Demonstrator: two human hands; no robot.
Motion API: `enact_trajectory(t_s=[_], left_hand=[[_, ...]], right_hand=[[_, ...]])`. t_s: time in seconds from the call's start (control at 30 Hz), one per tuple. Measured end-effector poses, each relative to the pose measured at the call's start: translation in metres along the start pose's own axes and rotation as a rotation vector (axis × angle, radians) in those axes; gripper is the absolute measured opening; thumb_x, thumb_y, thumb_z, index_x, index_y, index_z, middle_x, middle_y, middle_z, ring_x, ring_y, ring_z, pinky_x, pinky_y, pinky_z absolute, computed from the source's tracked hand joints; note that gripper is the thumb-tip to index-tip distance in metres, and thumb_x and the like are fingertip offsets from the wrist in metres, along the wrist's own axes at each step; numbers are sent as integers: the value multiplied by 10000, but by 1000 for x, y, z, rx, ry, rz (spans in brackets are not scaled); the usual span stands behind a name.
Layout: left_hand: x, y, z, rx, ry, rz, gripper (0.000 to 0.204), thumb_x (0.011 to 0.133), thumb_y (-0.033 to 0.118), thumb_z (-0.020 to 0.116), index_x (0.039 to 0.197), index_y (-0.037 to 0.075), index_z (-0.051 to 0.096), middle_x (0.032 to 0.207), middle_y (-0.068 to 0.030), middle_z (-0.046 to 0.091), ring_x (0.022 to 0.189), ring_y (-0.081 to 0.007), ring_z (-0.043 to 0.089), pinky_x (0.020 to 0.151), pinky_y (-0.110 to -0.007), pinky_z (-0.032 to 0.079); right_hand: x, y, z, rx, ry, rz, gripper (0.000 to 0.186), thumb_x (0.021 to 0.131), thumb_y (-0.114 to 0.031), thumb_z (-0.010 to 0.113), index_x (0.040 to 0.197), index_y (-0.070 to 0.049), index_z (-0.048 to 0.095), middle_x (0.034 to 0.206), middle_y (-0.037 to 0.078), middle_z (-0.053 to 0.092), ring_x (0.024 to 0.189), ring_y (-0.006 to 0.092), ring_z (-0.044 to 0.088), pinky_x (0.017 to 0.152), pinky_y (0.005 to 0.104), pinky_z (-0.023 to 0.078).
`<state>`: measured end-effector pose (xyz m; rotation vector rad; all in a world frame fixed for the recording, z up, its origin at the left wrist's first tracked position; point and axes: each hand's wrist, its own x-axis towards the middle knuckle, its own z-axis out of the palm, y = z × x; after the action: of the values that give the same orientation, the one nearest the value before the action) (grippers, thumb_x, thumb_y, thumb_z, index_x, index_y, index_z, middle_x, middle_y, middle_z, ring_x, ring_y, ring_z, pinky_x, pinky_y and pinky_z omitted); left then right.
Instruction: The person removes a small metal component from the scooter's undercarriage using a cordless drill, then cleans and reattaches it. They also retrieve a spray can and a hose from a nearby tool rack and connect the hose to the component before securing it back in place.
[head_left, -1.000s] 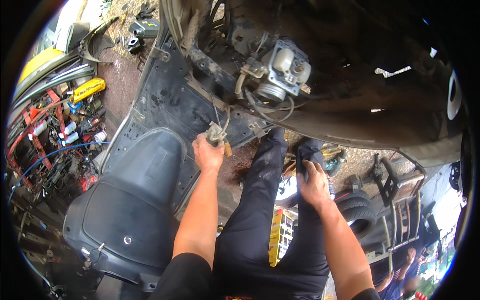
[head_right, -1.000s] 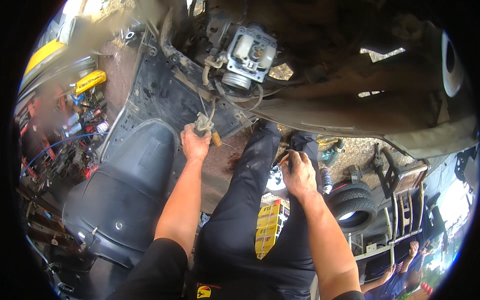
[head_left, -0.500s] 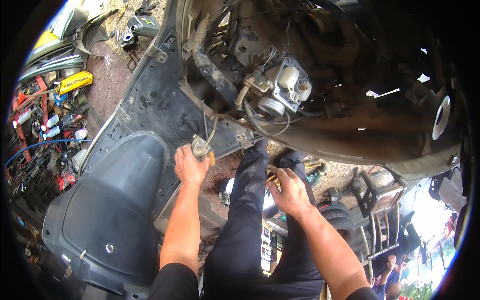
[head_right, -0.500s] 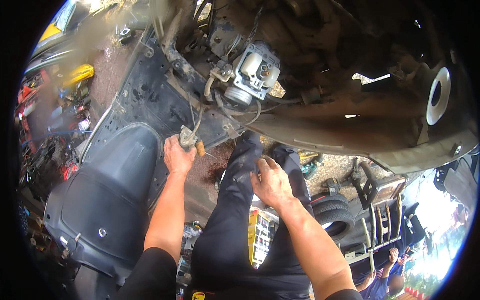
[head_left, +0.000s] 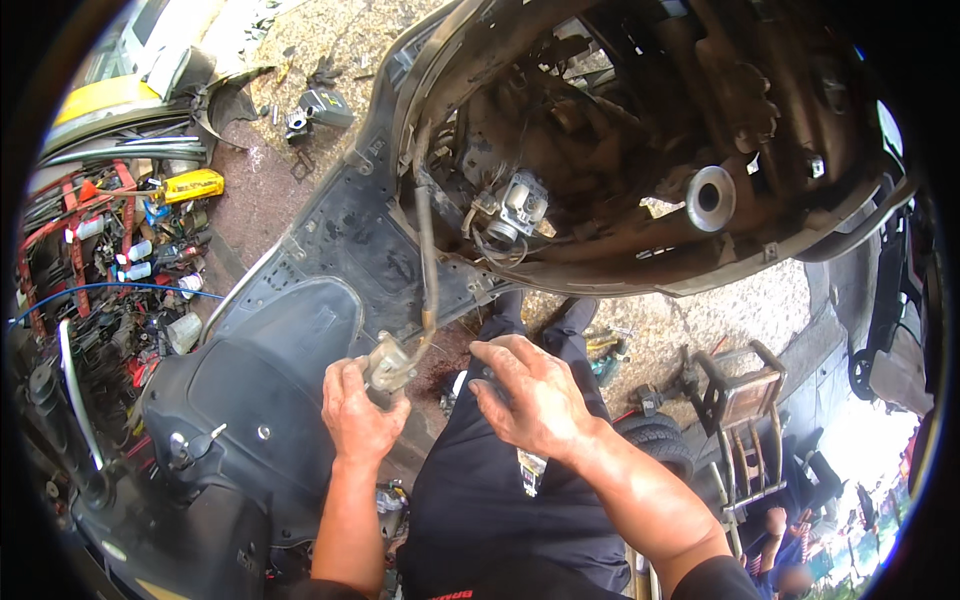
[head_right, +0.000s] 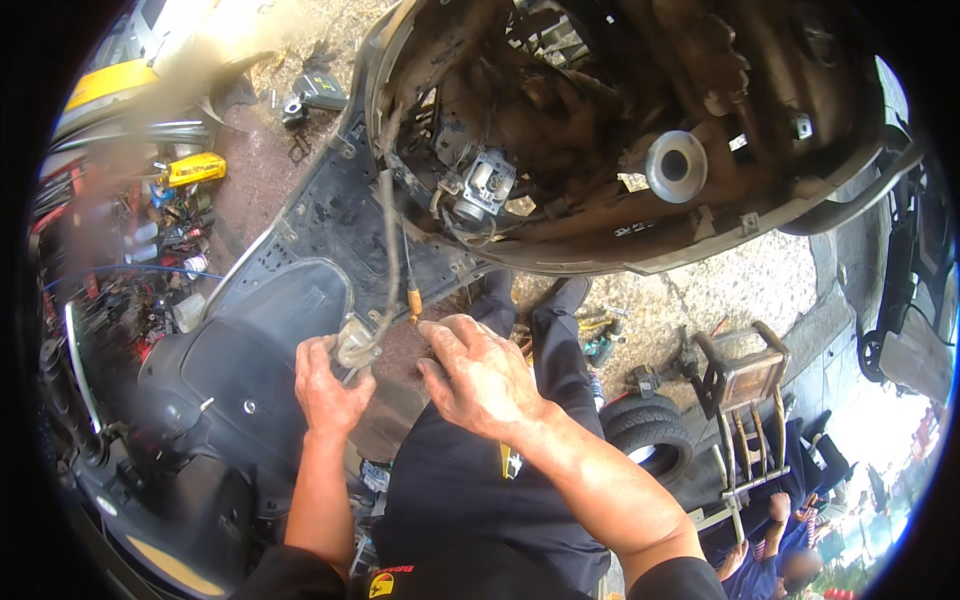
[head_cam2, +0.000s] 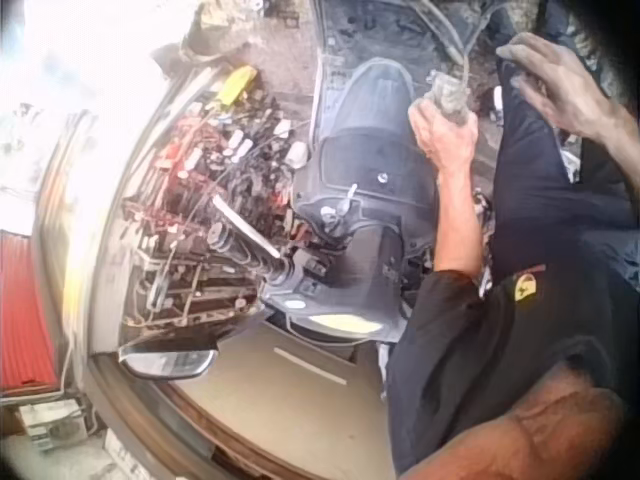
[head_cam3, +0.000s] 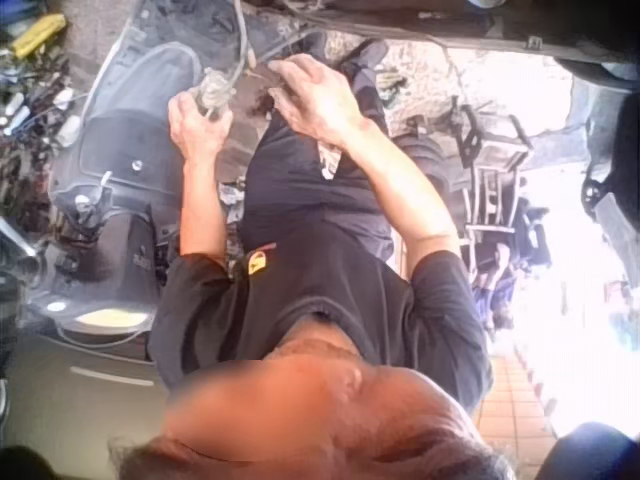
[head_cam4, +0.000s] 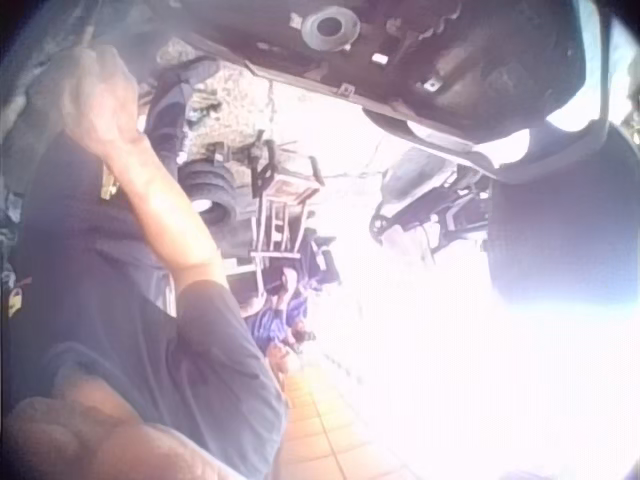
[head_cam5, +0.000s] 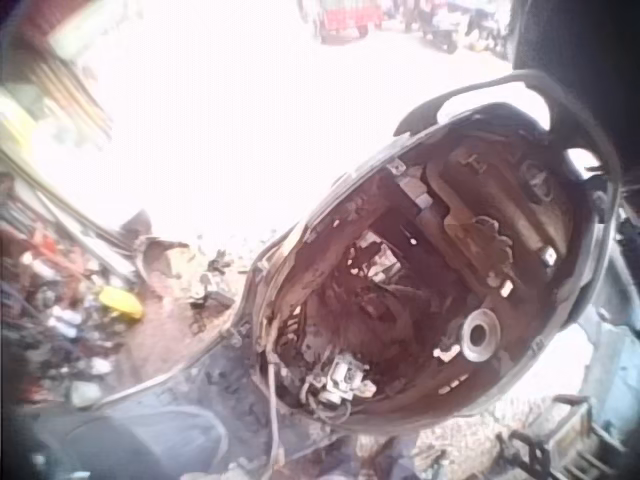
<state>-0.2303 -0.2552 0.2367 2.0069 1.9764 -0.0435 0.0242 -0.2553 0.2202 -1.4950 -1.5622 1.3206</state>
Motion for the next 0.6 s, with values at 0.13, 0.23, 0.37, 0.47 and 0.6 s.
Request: enact_trajectory(t_s=[0.13,0.23,0.37,0.47,0.6], left_hand=[[32,46,-29,-7,-1,260,574,628,86,831,1166,4,649,1137,-168,634,1019,-386,647,889,-469,542],[68,74,-29,-15,18,496,574,610,75,829,1154,5,657,1140,-164,633,1019,-379,644,897,-465,533],[109,102,-14,-15,-19,734,573,600,88,826,1143,0,666,1126,-156,635,1017,-363,638,877,-459,528],[137,118,2,-42,-35,905,589,585,96,826,1144,0,666,1120,-147,634,995,-356,632,861,-456,520],[166,127,19,-74,-162,975,600,564,92,823,1134,-3,662,1122,-142,636,1004,-353,632,873,-457,524]], right_hand=[[7,-26,-33,-87,106,-174,576,761,-85,829,1301,-27,638,1223,147,646,1014,381,666,809,452,588],[13,-23,-52,-233,66,-161,597,753,-103,807,1314,-5,627,1271,176,613,1103,392,614,912,469,550],[33,2,-58,-296,114,-153,732,711,-127,843,1387,-12,588,1338,158,590,1180,394,571,1018,500,477],[46,24,-55,-315,134,-79,742,702,-121,845,1388,-11,584,1328,164,598,1187,396,575,1025,500,471],[61,49,-52,-315,175,26,707,690,-105,837,1350,-8,603,1271,176,615,1186,404,579,1024,492,472]])
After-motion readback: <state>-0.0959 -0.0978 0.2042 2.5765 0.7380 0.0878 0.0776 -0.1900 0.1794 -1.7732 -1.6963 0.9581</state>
